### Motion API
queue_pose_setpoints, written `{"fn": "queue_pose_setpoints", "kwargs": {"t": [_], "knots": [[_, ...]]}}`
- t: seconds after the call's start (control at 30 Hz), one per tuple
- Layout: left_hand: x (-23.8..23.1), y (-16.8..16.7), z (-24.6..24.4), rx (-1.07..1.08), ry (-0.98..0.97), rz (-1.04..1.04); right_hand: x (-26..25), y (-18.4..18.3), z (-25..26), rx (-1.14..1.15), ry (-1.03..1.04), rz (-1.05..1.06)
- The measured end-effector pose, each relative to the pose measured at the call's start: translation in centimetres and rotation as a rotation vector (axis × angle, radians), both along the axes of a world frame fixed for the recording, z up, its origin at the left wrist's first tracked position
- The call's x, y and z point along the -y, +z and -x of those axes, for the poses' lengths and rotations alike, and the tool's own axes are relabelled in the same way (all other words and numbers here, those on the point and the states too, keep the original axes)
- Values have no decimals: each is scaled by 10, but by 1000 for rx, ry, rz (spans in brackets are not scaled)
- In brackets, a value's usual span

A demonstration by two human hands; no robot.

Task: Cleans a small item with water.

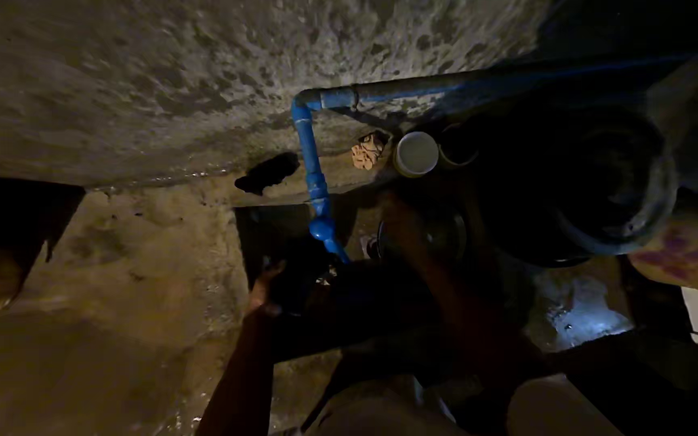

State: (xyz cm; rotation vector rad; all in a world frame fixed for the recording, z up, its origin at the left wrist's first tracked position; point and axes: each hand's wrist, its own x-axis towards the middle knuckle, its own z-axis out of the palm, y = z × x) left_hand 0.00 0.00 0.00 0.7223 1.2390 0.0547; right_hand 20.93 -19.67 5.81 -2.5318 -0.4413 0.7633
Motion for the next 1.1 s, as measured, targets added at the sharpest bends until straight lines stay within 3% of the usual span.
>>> {"fn": "queue_pose_setpoints", "kwargs": {"t": [0.1, 0.23, 0.33, 0.47, 0.6, 0.7, 0.8, 0.87, 0.93, 1.03, 1.1], "knots": [[3, 4, -3, -81, -150, -114, 1, 21, -70, 183, -103, -104], [7, 12, -6, -102, -197, -181, 0, 17, -116, -1, -182, -201], [5, 9, -1, -111, -228, -188, 3, 8, -121, -76, -260, -261], [4, 7, 4, -194, -246, -208, 5, 10, -122, 93, -227, -26], [2, 4, 10, -164, -253, -223, 0, 5, -116, 173, -70, 112], [3, 10, 9, -175, -301, -268, -15, 15, -99, 251, -68, -26], [0, 22, 7, -227, -427, -397, -24, -2, -89, 307, -32, -271], [-4, 31, 15, -241, -515, -497, -24, -11, -76, 180, 25, -318], [-8, 41, 20, -229, -584, -594, -24, -6, -58, -138, 27, -331], [-10, 58, 28, -233, -652, -684, -25, -6, -21, -580, -177, -539], [-11, 64, 37, -226, -632, -698, -26, 1, 2, -596, -144, -491]]}}
